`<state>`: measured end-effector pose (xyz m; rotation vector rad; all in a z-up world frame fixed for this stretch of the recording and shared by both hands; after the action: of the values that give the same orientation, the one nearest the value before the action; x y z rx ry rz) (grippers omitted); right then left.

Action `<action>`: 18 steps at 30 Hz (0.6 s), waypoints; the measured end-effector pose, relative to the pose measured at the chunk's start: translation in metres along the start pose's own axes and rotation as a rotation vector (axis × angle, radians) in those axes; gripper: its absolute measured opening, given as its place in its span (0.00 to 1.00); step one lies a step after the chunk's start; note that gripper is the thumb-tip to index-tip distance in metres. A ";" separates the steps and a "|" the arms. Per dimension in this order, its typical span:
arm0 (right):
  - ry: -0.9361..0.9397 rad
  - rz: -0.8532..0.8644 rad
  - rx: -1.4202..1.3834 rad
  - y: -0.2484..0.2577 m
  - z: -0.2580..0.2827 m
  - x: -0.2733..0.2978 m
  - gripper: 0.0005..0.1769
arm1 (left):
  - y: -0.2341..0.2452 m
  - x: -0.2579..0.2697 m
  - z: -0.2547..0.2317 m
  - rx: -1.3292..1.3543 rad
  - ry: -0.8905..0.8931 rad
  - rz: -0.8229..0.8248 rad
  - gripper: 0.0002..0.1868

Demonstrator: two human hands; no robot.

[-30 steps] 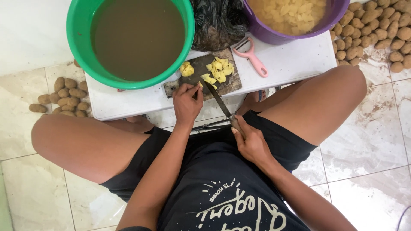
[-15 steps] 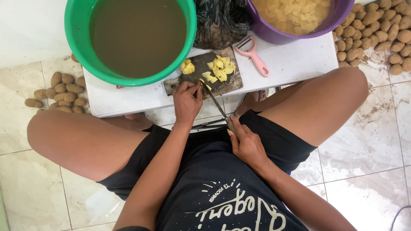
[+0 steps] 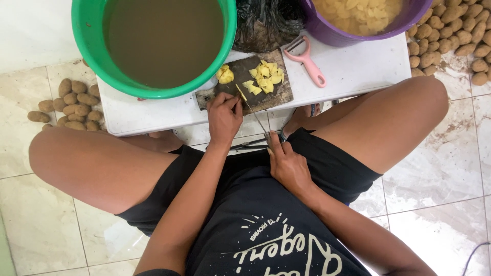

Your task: Slicing a peeled potato into small pieces using a knife on a wooden cutting block while sitting on the floor.

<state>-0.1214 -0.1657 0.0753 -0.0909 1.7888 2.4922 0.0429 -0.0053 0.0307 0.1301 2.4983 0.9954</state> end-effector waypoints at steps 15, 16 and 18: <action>-0.180 0.058 -0.333 0.019 -0.013 0.014 0.30 | -0.001 -0.002 0.006 0.064 0.024 0.027 0.09; -0.179 0.058 -0.329 0.022 -0.013 0.012 0.30 | -0.003 -0.003 0.004 0.068 0.025 0.024 0.09; -0.155 0.035 -0.367 0.029 -0.008 0.009 0.29 | -0.001 -0.003 0.004 0.070 0.025 0.020 0.09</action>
<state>-0.1329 -0.1818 0.0991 0.1126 1.2722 2.7362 0.0472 -0.0039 0.0288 0.1650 2.5606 0.9236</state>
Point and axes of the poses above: each hand's wrist, its own x-axis away from the middle knuckle, its own y-axis out of the back of the hand, z = x × y, the point moved 5 cm from there along -x, towards the middle knuckle, and after that the axes turned 4 degrees about -y, right-handed, at the moved point
